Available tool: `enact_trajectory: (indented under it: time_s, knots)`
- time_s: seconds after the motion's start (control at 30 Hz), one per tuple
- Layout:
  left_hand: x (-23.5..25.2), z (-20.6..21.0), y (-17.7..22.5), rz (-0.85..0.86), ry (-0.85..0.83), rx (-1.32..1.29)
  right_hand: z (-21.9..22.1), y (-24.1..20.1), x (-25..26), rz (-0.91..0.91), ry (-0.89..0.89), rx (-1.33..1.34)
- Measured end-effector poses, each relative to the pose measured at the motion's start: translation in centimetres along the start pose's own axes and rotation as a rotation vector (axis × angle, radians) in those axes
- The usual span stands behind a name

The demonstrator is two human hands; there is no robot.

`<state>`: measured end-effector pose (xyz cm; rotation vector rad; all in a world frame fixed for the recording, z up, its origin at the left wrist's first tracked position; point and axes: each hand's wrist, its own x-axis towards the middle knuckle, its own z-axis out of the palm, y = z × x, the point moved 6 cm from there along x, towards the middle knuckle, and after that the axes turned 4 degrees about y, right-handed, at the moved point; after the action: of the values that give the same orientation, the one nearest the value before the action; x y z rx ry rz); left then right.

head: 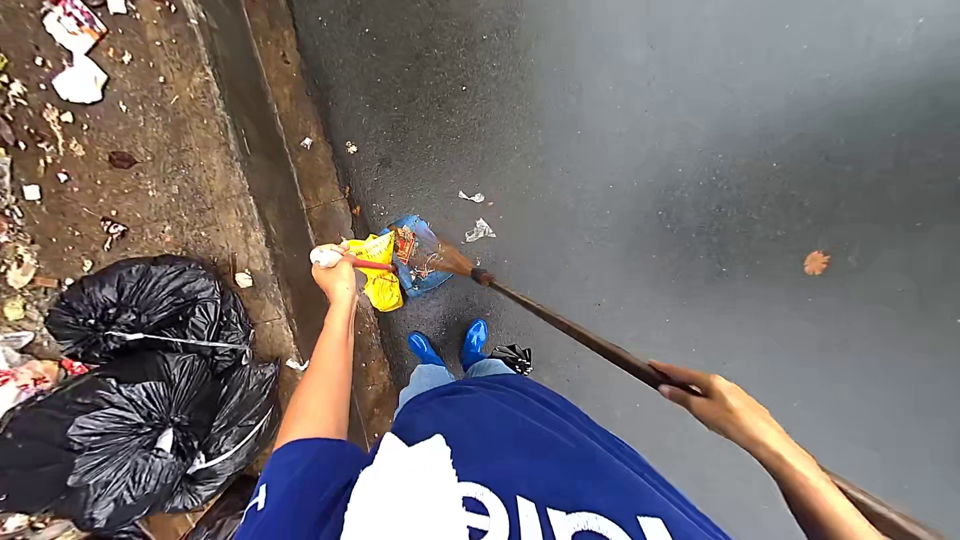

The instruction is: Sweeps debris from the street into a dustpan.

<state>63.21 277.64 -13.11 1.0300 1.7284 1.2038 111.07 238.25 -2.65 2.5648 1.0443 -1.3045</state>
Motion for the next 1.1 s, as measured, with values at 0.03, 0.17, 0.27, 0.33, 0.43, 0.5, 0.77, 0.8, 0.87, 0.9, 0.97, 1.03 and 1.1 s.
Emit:
enact_trajectory:
  time_s: [0.03,0.17,0.27,0.33,0.43,0.5,0.77,0.8,0.87,0.9,0.97,1.03,1.1]
  knots:
    - [0.7,-0.3,0.0,0.001,-0.01,0.007,-0.7,0.7,-1.5,0.028,0.06,-0.001]
    - [1.5,-1.1,1.8,0.054,-0.082,0.075,2.3,-0.8,-2.2,0.217,0.238,-0.087]
    - [0.6,-0.4,2.6,0.077,-0.173,0.201,8.4,-3.4,2.6,0.312,0.073,-0.169]
    - [0.2,0.4,2.0,0.089,-0.225,0.238,10.4,-4.2,3.6,0.264,-0.076,-0.132]
    - [0.9,0.4,1.4,0.111,-0.208,0.205,5.9,-3.5,2.4,0.167,-0.005,0.039]
    - [1.9,-0.5,1.0,0.09,-0.173,0.174,1.6,-4.0,1.4,0.125,0.108,0.048]
    - [2.5,-1.4,0.0,-0.034,-0.148,0.286,1.1,-15.5,10.0,0.098,0.182,-0.573]
    - [2.9,-1.5,0.1,-0.039,-0.15,0.29,0.6,-15.8,9.5,0.044,0.144,-0.611]
    - [3.7,-2.4,-0.2,-0.055,-0.14,0.297,-2.1,-13.8,6.1,-0.015,0.149,-0.581]
    - [4.2,-3.0,-0.4,-0.056,-0.131,0.285,-3.8,-12.4,4.3,-0.022,0.175,-0.541]
    - [4.9,-4.9,-1.0,-0.05,-0.122,0.255,-5.8,-10.4,0.3,-0.007,0.189,-0.467]
    - [4.8,-7.5,-1.1,-0.024,-0.113,0.211,-5.2,-10.4,-2.4,0.031,0.171,-0.411]
    - [3.3,-10.5,-1.3,0.009,-0.096,0.166,-2.1,-9.9,-2.5,0.106,0.152,-0.384]
